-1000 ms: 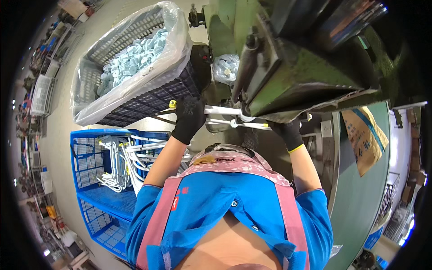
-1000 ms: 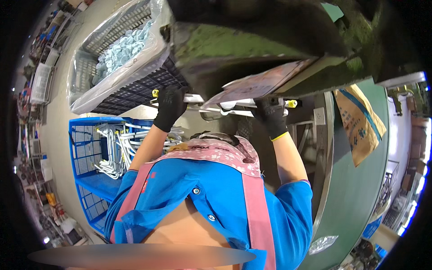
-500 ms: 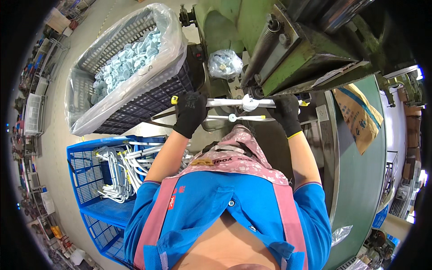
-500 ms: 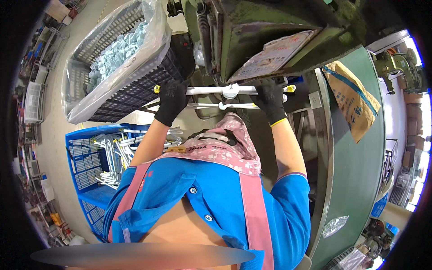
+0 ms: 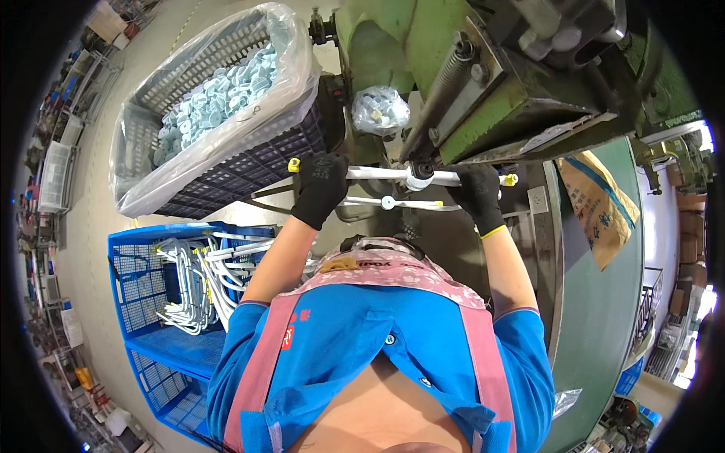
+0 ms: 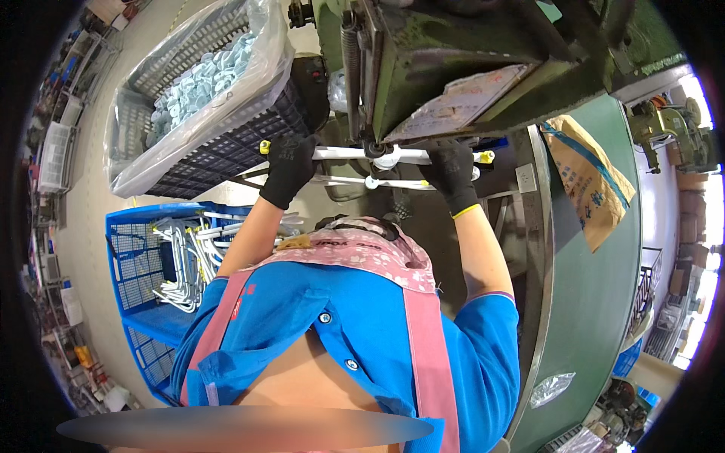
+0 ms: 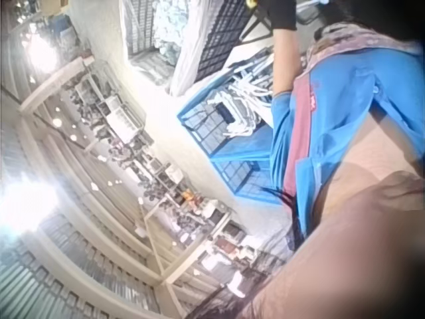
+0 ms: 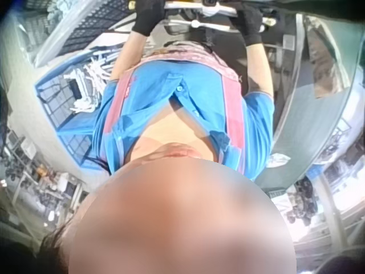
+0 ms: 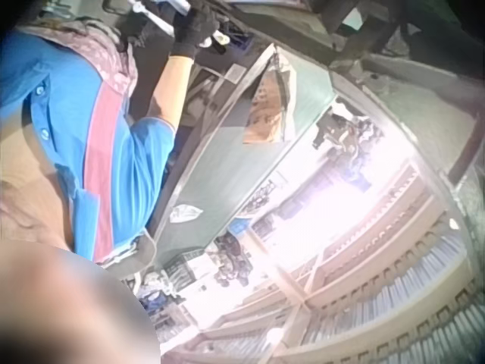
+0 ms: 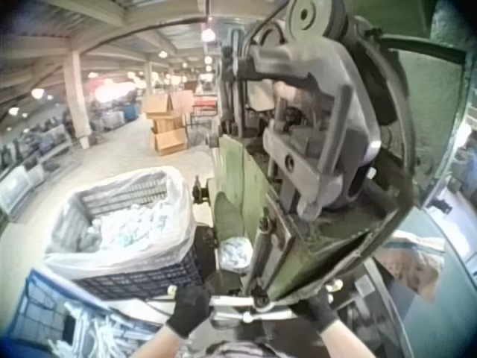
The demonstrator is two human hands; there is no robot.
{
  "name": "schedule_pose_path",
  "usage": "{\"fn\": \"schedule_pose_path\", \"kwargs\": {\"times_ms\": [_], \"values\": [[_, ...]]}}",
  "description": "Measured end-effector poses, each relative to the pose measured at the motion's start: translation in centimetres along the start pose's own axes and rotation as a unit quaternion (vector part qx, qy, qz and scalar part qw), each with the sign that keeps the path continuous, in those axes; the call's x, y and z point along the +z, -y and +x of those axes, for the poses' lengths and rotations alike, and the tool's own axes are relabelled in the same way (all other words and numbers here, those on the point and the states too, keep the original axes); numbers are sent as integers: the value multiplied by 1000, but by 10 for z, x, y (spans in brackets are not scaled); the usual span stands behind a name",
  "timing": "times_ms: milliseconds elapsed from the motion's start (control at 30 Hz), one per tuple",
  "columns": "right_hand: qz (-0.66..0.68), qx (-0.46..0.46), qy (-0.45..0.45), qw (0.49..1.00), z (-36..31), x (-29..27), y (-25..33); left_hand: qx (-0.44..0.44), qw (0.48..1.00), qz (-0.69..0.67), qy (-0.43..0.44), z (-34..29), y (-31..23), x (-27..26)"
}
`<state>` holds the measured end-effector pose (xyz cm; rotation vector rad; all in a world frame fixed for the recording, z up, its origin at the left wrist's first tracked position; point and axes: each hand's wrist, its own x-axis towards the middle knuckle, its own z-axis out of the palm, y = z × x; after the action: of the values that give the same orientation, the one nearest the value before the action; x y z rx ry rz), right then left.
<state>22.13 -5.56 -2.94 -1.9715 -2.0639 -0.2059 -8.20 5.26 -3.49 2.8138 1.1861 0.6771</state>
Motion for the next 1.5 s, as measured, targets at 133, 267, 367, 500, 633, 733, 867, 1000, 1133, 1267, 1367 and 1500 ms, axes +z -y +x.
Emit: {"fn": "schedule_pose_path", "kwargs": {"times_ms": [133, 267, 367, 500, 633, 733, 867, 1000, 1133, 1267, 1367, 1500], "values": [[-9, -38, -79, 996, 2, -19, -11, 34, 991, -46, -121, 3, 3, -13], [8, -147, -59, 987, -20, -47, -8, 57, 997, 12, -60, -22, -11, -35], [18, -119, 122, 985, -45, -45, 5, -10, 999, -26, -15, -56, -32, -47], [127, -248, 137, 950, -57, -25, 16, -99, 995, 12, -24, -96, -57, -62], [327, -253, 431, 802, -35, -8, 31, -173, 973, 91, -122, -130, -99, -83], [446, -239, 562, 655, -31, 0, 59, -239, 939, 161, -189, -149, -132, -102], [546, -227, 610, 527, -60, -15, 107, -354, 839, 284, -301, -184, -190, -126], [614, -270, 562, 485, -78, -48, 164, -462, 788, 200, -354, -242, -283, -123], [642, -287, 587, 401, -114, -79, 207, -582, 702, -42, -408, -275, -365, -88], [698, -265, 630, 214, -171, -108, 244, -511, 747, 14, -425, -271, -413, -56], [687, -248, 668, 144, -199, -140, 267, -504, 732, 62, -454, -299, -438, -63], [697, -281, 656, 76, -257, -188, 299, -614, 601, 165, -484, -388, -493, -111]]}}
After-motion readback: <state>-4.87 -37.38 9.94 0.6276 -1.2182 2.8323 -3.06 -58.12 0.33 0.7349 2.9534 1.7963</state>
